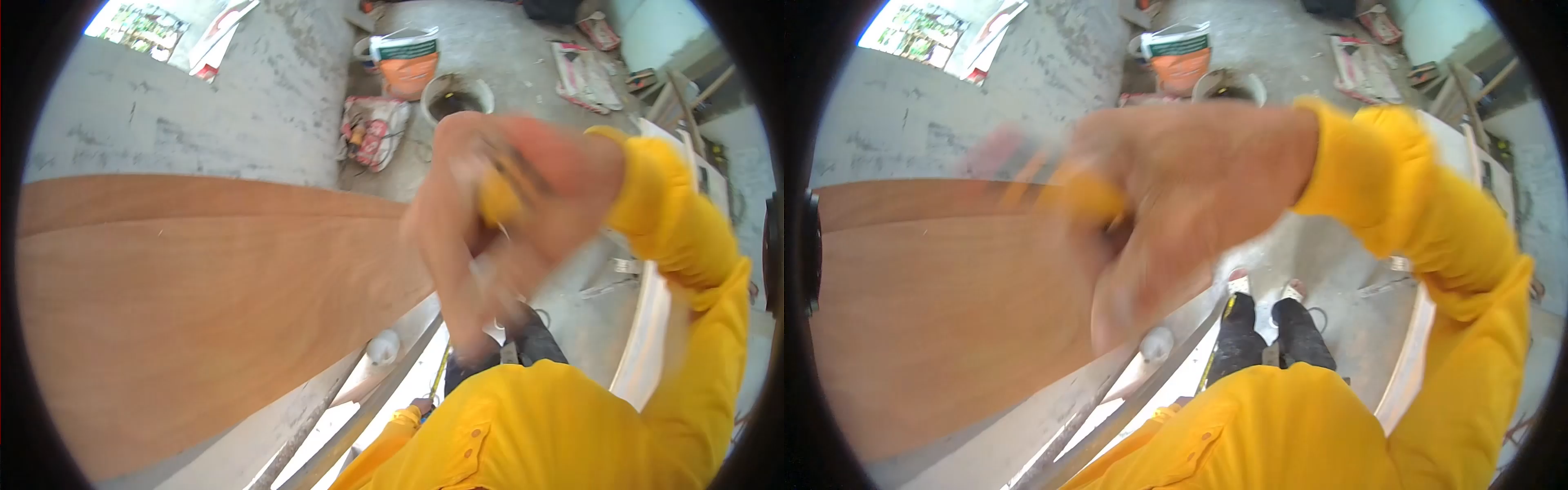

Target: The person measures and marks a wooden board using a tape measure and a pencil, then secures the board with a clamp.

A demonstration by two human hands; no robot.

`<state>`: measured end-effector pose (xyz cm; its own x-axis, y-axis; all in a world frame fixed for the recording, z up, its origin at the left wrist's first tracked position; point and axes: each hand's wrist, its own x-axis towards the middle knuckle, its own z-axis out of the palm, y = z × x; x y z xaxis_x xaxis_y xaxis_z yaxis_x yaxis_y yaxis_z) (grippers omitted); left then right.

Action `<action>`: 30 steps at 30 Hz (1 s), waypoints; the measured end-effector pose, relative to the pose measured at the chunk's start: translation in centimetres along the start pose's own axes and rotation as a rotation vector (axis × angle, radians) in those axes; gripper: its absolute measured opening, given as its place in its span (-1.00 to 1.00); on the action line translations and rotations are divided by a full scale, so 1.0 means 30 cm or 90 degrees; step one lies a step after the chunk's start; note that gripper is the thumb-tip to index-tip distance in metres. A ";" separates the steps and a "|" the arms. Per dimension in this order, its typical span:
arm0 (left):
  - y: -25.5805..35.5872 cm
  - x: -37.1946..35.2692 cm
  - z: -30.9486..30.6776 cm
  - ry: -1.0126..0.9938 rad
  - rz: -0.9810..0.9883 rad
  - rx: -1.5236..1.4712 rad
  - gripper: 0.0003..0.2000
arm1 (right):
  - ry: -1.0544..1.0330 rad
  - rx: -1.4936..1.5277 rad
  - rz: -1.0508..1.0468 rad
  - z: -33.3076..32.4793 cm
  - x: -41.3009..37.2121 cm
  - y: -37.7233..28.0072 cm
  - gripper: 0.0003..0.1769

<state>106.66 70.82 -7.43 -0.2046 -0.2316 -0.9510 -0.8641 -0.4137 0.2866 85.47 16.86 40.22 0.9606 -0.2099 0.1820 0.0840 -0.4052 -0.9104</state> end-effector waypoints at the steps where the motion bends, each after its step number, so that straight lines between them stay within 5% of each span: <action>1: 0.003 0.022 -0.043 -0.007 0.010 0.027 -0.67 | 0.102 0.076 0.088 0.015 -0.028 0.050 -0.69; 4: 0.028 0.117 -0.178 -0.011 0.051 0.114 -0.66 | 0.411 0.421 0.319 0.104 -0.112 0.187 -0.65; 7: 0.084 0.201 -0.374 0.003 0.093 0.197 -0.65 | 0.547 0.509 0.370 0.129 -0.136 0.298 -0.62; 11: 0.255 0.212 -0.634 0.068 0.154 0.287 -0.63 | 0.569 0.306 0.329 0.063 -0.269 0.432 -0.64; 12: 0.302 0.195 -0.694 0.089 0.169 0.292 -0.63 | 0.589 0.087 0.324 0.040 -0.321 0.477 -0.70; 13: 0.311 0.222 -0.731 0.097 0.089 0.071 -0.65 | 0.598 -0.132 0.312 0.027 -0.369 0.509 -0.71; 14: 0.335 0.258 -0.780 0.107 0.012 -0.147 -0.66 | 0.603 -0.133 0.309 0.021 -0.422 0.530 -0.71; 17: 0.633 0.104 -1.012 0.107 0.045 -0.344 -0.70 | 0.615 0.068 0.452 0.024 -0.608 0.610 -0.53; 19: 0.807 0.074 -1.157 0.239 0.113 -0.446 -0.69 | 0.798 0.022 0.540 0.040 -0.726 0.727 -0.41; 23: 1.044 0.158 -1.456 0.359 0.381 -0.102 -0.62 | 0.870 0.204 0.568 -0.046 -0.907 0.775 -0.44; 26: 1.405 0.034 -1.618 0.410 0.246 0.016 -0.67 | 0.881 0.275 0.567 -0.141 -1.038 0.806 -0.49; 29: 1.631 0.063 -1.776 0.405 0.277 0.145 -0.65 | 0.809 0.120 0.626 -0.253 -1.189 0.839 -0.56; 30: 1.709 0.086 -1.813 0.408 0.310 0.229 -0.62 | 0.761 -0.090 0.561 -0.290 -1.209 0.847 -0.59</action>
<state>86.84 1.13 11.09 -0.3844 -0.8042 -0.4533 -0.8624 0.1376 0.4872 50.46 6.44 13.73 -0.0984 -0.9852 -0.1403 -0.4858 0.1706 -0.8573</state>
